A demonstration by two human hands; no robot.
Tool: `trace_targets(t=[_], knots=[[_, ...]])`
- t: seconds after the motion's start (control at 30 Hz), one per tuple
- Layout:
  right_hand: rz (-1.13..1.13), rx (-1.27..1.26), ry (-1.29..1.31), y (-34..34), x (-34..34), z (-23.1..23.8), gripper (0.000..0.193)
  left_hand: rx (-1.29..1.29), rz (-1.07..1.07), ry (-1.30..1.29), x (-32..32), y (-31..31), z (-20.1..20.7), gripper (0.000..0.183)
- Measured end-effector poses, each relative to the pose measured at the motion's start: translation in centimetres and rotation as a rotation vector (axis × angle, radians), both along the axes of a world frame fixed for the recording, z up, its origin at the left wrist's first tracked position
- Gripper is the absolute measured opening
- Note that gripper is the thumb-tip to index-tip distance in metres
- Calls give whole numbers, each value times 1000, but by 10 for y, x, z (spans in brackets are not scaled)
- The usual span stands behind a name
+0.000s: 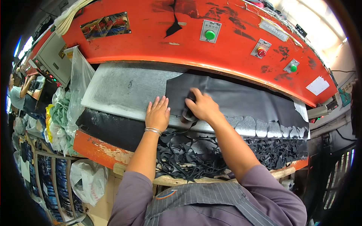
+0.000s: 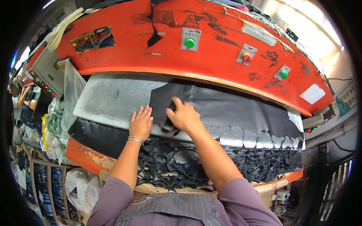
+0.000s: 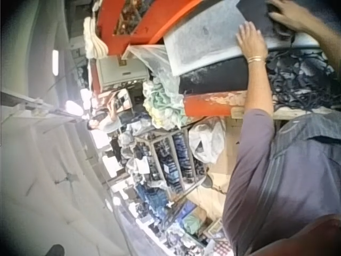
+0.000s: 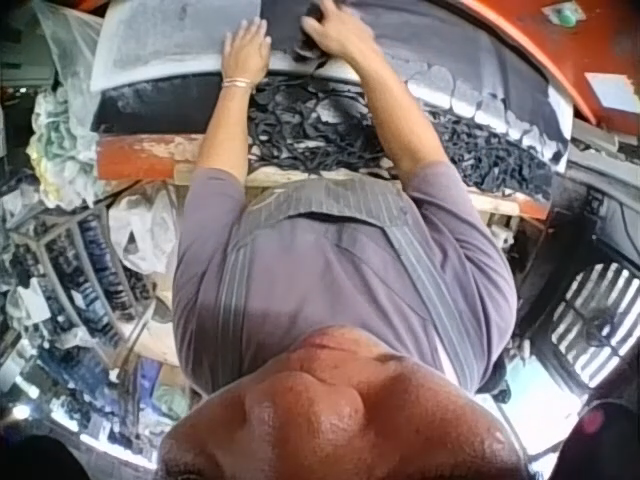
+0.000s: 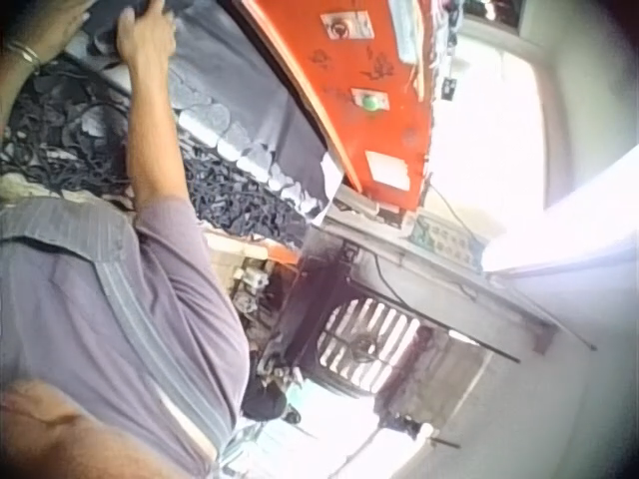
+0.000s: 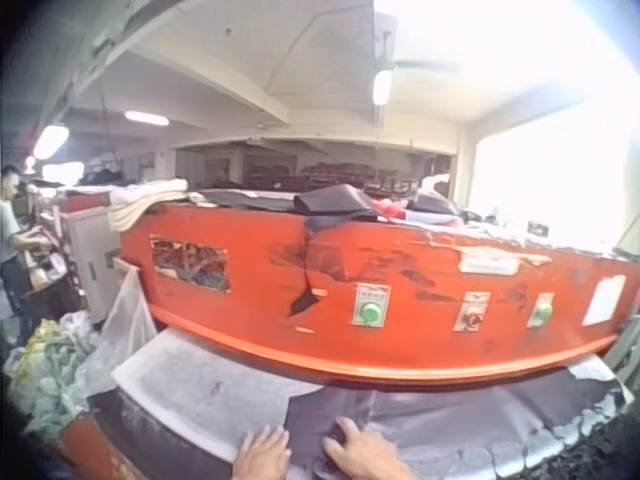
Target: Cutting out leather shoe components using a die-cutting machine.
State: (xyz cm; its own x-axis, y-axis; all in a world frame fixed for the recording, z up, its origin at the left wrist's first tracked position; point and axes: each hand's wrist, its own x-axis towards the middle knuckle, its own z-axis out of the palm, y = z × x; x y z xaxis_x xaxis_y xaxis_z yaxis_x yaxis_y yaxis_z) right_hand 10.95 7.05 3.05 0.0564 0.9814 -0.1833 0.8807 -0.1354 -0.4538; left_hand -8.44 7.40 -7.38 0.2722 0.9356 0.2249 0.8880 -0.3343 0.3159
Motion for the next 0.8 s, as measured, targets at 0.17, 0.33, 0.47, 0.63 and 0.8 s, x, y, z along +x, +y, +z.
trace_targets(t=[0.17, 0.33, 0.47, 0.63, 0.8], knots=[[-102, -1, -208, 51, -46, -26, 62, 30, 7, -192, -6, -1, -8, 53], [-198, 31, -69, 35, -32, -46, 68, 76, 8, -366, -5, -2, -10, 50], [-97, 114, 235, 13, -3, -55, 79, 104, 139, -441, -4, 11, -18, 32], [110, 209, -25, -15, 19, -66, 110, 138, 183, -333, 3, 18, -11, 33], [153, 447, -109, -12, 12, -79, 101, 134, 85, -337, 2, 19, -4, 38]])
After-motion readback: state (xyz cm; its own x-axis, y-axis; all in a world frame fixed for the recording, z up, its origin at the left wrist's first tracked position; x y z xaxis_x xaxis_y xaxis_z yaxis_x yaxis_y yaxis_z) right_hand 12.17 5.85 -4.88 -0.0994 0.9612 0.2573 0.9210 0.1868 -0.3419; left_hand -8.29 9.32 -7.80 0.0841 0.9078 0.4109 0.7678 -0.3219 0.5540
